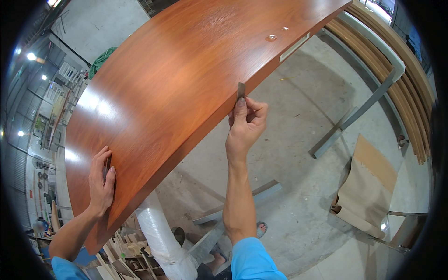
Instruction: The person scrapes the edge of a large wooden tabletop with a small metal tool, then applies a reddish-brown finish to the edge using a small brush, and finally wipes the surface with a black cloth.
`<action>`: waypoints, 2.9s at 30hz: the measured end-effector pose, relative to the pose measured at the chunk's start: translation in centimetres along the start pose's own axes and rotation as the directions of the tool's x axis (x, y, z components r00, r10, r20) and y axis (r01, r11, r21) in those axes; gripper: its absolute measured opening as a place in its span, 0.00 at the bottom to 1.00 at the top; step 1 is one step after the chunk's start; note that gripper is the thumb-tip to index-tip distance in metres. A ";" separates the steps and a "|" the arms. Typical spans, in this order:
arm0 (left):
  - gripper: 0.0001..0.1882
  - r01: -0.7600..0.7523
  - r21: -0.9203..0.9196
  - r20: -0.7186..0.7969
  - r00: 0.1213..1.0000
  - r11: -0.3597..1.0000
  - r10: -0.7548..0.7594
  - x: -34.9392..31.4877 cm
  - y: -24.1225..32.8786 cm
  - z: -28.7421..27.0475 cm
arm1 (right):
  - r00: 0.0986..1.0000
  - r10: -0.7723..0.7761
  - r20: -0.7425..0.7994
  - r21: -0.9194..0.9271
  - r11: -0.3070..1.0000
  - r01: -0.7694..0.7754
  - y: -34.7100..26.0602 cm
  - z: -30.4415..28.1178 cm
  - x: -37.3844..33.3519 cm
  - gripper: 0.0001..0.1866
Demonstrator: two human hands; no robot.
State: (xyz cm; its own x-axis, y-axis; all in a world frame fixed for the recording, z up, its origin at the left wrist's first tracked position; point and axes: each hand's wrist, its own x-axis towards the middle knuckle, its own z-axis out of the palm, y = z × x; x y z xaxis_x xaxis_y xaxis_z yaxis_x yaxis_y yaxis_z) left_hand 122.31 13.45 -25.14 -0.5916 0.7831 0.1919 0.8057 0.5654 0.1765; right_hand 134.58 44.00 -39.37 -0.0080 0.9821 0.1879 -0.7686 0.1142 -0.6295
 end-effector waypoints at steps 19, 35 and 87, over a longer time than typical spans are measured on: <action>0.22 -0.003 -0.014 -0.001 1.000 1.000 0.003 0.0 -0.1 0.0 | 0.924 -0.177 0.339 -0.137 0.962 0.234 -0.1 0.3 -11.8 0.06; 0.22 0.006 -0.060 -0.010 1.000 0.998 -0.006 0.4 0.1 0.1 | 0.993 -0.085 -0.079 -0.119 0.990 0.075 0.0 -1.6 8.0 0.04; 0.26 -0.303 0.094 -0.073 0.948 0.948 0.310 -2.8 6.0 4.2 | 0.618 0.131 0.775 -0.529 0.670 0.521 -42.5 9.5 -18.9 0.06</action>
State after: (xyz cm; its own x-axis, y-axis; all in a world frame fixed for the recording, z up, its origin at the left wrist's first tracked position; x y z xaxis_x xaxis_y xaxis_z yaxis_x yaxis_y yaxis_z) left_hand 128.94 15.76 -28.65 -0.3129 0.8987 0.3074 0.9462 0.3231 0.0186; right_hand 161.33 19.14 -9.03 -0.6019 0.5059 0.6179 -0.1812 0.6670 -0.7227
